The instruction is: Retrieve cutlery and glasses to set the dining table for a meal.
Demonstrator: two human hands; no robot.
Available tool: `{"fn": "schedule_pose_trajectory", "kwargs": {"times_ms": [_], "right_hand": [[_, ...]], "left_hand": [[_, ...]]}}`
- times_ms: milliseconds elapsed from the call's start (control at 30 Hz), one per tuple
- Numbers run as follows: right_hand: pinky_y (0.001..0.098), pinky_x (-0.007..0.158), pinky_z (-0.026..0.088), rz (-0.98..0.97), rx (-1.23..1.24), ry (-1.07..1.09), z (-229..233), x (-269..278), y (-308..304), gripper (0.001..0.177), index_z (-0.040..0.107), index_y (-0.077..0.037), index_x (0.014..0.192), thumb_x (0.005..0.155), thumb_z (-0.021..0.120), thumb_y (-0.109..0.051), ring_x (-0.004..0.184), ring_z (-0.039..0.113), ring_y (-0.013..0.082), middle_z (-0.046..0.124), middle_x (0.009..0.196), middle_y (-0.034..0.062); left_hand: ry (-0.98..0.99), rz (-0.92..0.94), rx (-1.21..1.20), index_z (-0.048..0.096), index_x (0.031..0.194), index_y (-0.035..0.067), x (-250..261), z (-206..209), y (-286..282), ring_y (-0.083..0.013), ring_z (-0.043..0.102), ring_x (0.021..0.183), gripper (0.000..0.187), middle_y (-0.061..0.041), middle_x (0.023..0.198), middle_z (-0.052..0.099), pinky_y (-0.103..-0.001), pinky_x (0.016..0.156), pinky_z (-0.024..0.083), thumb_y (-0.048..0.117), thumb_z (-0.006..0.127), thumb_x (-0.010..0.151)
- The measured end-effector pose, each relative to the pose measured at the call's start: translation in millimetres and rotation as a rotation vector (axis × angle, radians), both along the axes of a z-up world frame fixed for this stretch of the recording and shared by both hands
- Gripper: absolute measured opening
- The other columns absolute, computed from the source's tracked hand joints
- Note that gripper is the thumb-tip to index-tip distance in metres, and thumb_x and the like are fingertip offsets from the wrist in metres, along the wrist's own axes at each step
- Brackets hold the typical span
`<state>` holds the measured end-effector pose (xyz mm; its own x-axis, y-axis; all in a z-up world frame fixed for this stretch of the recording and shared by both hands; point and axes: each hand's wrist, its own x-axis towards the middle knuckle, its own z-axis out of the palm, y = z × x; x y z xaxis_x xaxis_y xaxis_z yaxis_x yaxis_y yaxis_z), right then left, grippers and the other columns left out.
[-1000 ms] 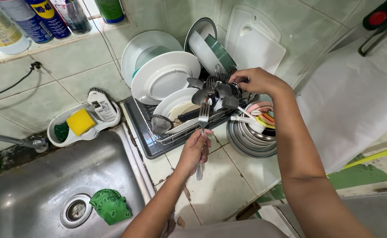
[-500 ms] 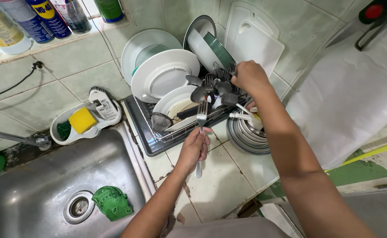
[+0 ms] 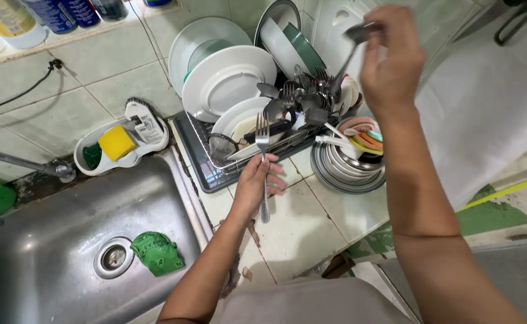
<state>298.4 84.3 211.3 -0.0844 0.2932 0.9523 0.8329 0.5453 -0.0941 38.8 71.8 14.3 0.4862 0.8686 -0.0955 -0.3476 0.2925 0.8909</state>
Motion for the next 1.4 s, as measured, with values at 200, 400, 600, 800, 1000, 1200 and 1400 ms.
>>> {"fn": "schedule_pose_trajectory", "kwargs": {"times_ms": [200, 400, 600, 800, 1000, 1200, 1400], "right_hand": [[0.0287, 0.045, 0.054, 0.529, -0.546, 0.743, -39, -27, -20, 0.021, 0.040, -0.006, 0.136, 0.119, 0.043, -0.019, 0.056, 0.067, 0.0231, 0.065, 0.097, 0.0137], [0.0278, 0.034, 0.048, 0.453, -1.106, 1.022, -177, -55, -29, 0.019, 0.045, -0.010, 0.121, 0.109, 0.044, -0.025, 0.044, 0.066, 0.0200, 0.069, 0.076, 0.0137], [0.0292, 0.038, 0.048, 0.291, -1.081, 0.959, -211, -66, -67, 0.016, 0.049, -0.007, 0.116, 0.106, 0.046, -0.020, 0.045, 0.066, 0.0186, 0.069, 0.075, 0.0113], [0.0284, 0.050, 0.057, 0.214, -1.089, 0.986, -256, -57, -93, 0.018, 0.058, -0.002, 0.117, 0.104, 0.058, -0.014, 0.064, 0.066, 0.0132, 0.067, 0.086, 0.0091], [0.0285, 0.052, 0.052, 0.284, -1.052, 1.275, -247, -63, -166, 0.026, 0.053, -0.001, 0.120, 0.099, 0.060, -0.013, 0.069, 0.067, 0.0145, 0.069, 0.090, 0.0087], [0.0271, 0.061, 0.052, 0.287, -0.890, 1.568, -270, -90, -279, 0.019, 0.063, -0.002, 0.109, 0.104, 0.062, -0.020, 0.077, 0.064, 0.0127, 0.069, 0.095, 0.0042], [0.0280, 0.072, 0.056, -0.142, -0.500, 1.701, -241, -150, -437, 0.021, 0.068, -0.004, 0.107, 0.104, 0.060, -0.023, 0.080, 0.065, 0.0097, 0.070, 0.096, 0.0023]], "left_hand": [[-0.032, -0.030, 0.005, 0.050, 0.121, 0.006, 4, -3, -15, -0.0308, 0.073, 0.107, 0.027, -0.017, 0.126, 0.066, -0.043, 0.082, 0.065, 0.026, 0.036, 0.110], [-0.013, -0.127, -0.261, 0.045, 0.111, 0.009, 18, -21, -51, -0.0382, 0.073, 0.099, 0.021, -0.022, 0.128, 0.066, -0.045, 0.081, 0.065, 0.024, 0.031, 0.108], [0.055, -0.233, -0.279, 0.048, 0.125, 0.010, 23, -49, -75, -0.0354, 0.073, 0.100, 0.023, -0.021, 0.129, 0.066, -0.040, 0.080, 0.061, 0.013, 0.034, 0.107], [0.085, -0.334, -0.231, 0.049, 0.144, 0.004, 23, -41, -86, -0.0305, 0.073, 0.106, 0.039, -0.017, 0.128, 0.067, -0.037, 0.087, 0.059, 0.011, 0.038, 0.107], [0.067, -0.483, -0.178, 0.051, 0.145, 0.000, 21, -40, -107, -0.0296, 0.072, 0.109, 0.040, -0.015, 0.128, 0.067, -0.038, 0.092, 0.058, 0.011, 0.043, 0.107], [-0.033, -0.730, -0.183, 0.050, 0.147, 0.002, 22, -42, -156, -0.0271, 0.070, 0.110, 0.041, -0.015, 0.126, 0.065, -0.040, 0.096, 0.058, 0.012, 0.045, 0.107], [0.026, -1.073, -0.220, 0.044, 0.150, 0.001, 51, -48, -270, -0.0218, 0.069, 0.108, 0.045, -0.013, 0.133, 0.065, -0.035, 0.092, 0.056, 0.017, 0.042, 0.108]]}}
